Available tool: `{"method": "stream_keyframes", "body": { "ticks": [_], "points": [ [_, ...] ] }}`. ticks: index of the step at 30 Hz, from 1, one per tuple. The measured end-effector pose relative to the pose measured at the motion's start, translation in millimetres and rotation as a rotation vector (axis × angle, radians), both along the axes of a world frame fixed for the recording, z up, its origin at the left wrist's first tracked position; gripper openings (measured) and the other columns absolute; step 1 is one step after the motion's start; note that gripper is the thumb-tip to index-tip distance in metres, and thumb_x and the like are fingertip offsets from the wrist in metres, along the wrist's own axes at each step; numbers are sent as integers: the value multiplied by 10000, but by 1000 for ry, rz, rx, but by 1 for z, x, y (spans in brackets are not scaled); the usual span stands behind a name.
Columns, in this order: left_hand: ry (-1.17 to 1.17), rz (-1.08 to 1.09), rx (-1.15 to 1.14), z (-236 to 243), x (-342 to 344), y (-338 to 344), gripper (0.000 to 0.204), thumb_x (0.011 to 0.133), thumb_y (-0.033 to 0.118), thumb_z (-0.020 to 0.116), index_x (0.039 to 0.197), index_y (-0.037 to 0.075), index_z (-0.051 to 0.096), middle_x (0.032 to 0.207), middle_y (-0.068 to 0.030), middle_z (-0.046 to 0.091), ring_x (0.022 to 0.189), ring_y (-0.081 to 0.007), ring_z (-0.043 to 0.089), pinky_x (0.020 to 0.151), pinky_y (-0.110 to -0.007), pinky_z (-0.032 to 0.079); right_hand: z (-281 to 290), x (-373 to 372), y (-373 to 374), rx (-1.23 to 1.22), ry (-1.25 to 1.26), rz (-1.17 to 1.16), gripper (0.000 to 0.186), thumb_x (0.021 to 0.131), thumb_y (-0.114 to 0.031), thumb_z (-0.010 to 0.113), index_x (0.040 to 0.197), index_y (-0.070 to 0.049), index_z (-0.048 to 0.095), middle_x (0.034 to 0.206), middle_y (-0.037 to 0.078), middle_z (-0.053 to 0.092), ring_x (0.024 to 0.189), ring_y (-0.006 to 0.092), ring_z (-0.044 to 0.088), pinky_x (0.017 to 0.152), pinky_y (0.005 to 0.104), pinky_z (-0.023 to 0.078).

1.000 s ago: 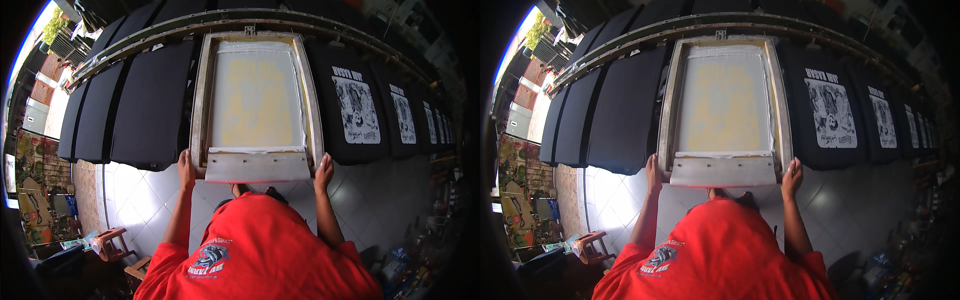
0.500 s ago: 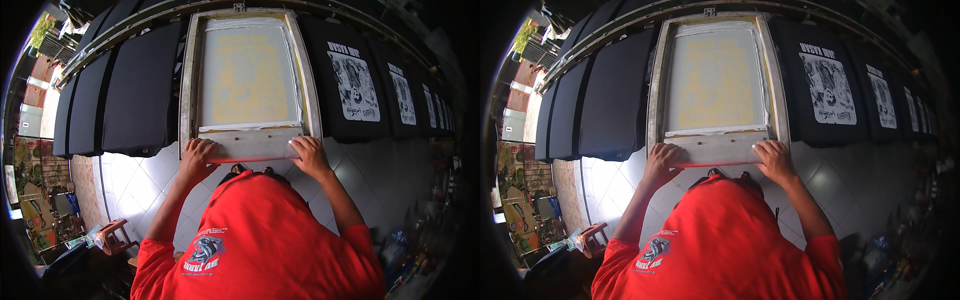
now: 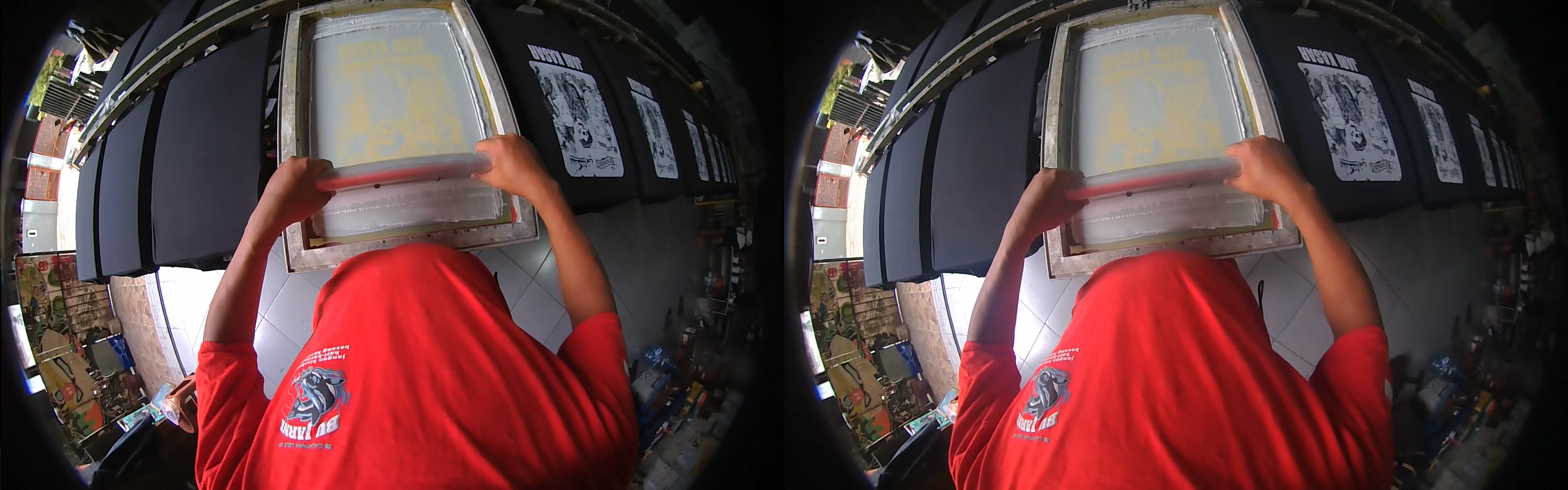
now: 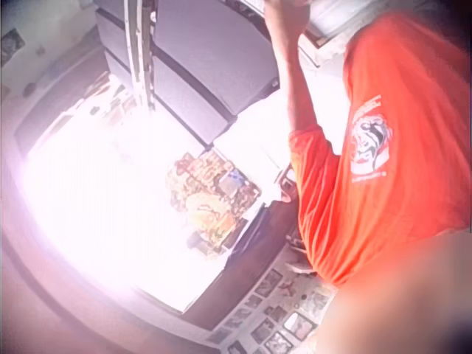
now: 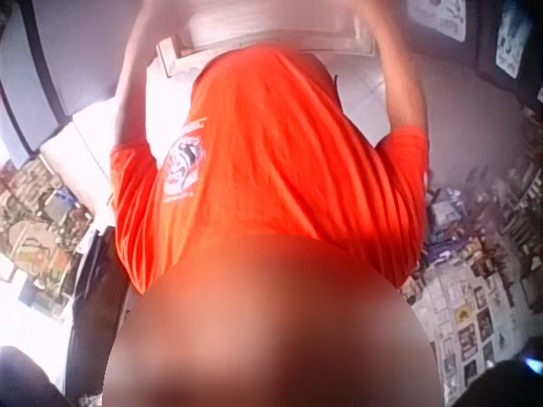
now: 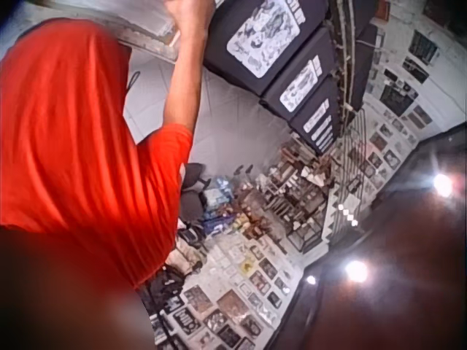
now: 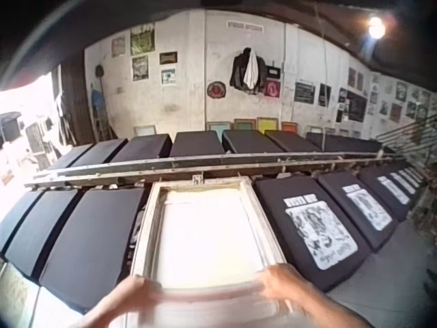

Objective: The person performs screen printing on black t-shirts using a squeegee and a screen printing frame. They repeatedly pull the squeegee across the screen to transfer white ink onto the shirts, occasionally repositioning the shirts and adding more ink to the screen.

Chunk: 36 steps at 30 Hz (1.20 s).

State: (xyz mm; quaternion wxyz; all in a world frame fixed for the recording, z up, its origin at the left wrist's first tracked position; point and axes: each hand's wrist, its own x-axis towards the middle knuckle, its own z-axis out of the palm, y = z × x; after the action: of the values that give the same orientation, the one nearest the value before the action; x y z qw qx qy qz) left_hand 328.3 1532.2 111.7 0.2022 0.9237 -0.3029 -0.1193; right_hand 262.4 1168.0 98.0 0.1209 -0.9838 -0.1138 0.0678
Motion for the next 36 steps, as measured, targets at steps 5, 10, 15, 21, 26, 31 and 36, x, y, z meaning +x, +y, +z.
{"method": "stream_keyframes", "body": {
  "ticks": [5,10,15,21,26,31,36],
  "points": [
    [-210,36,-29,-19,-44,17,245,662,17,665,898,70,626,878,-110,652,862,-325,651,690,-436,540,-3,-52,13,52,-296,-23,321,664,-85,745,976,-85,667,967,91,675,940,302,647,764,412,550],
    [-240,-12,-114,-36,-94,23,282,653,1,673,931,50,653,949,-84,682,973,-284,632,804,-380,545,-30,-109,25,148,-300,-73,260,660,-1,669,913,-63,671,927,72,685,844,286,647,742,377,541],
    [-314,24,-87,-52,-69,12,309,643,-9,656,947,46,668,964,-69,688,932,-250,639,791,-349,548,-42,-76,22,127,-396,-73,244,701,-16,664,941,-60,675,939,50,683,840,252,644,744,356,541],
    [-373,-61,-51,-54,24,-2,362,618,-5,682,976,53,678,974,-65,691,881,-245,651,767,-336,550,-42,17,-3,30,-391,-4,241,722,-22,655,953,-79,695,933,52,688,828,236,645,722,340,548],
    [-426,-43,-20,-61,97,-23,395,631,24,717,1023,63,680,979,-75,696,888,-264,663,795,-354,545,-52,104,-27,30,-428,51,309,640,-18,686,943,-80,690,940,46,692,829,242,652,715,331,549],
    [-534,-10,-17,-73,171,-35,411,624,23,718,1027,94,682,959,-61,692,870,-261,659,756,-345,556,-62,180,-42,41,-474,37,378,570,10,709,939,-69,682,927,59,690,845,264,652,739,336,544],
    [-610,-8,-48,-79,242,-50,277,667,65,725,931,107,652,869,-73,667,814,-284,654,706,-374,558,-70,251,-58,22,-570,72,290,641,-80,715,923,-108,651,899,31,675,841,268,646,706,374,548]
  ]
}}
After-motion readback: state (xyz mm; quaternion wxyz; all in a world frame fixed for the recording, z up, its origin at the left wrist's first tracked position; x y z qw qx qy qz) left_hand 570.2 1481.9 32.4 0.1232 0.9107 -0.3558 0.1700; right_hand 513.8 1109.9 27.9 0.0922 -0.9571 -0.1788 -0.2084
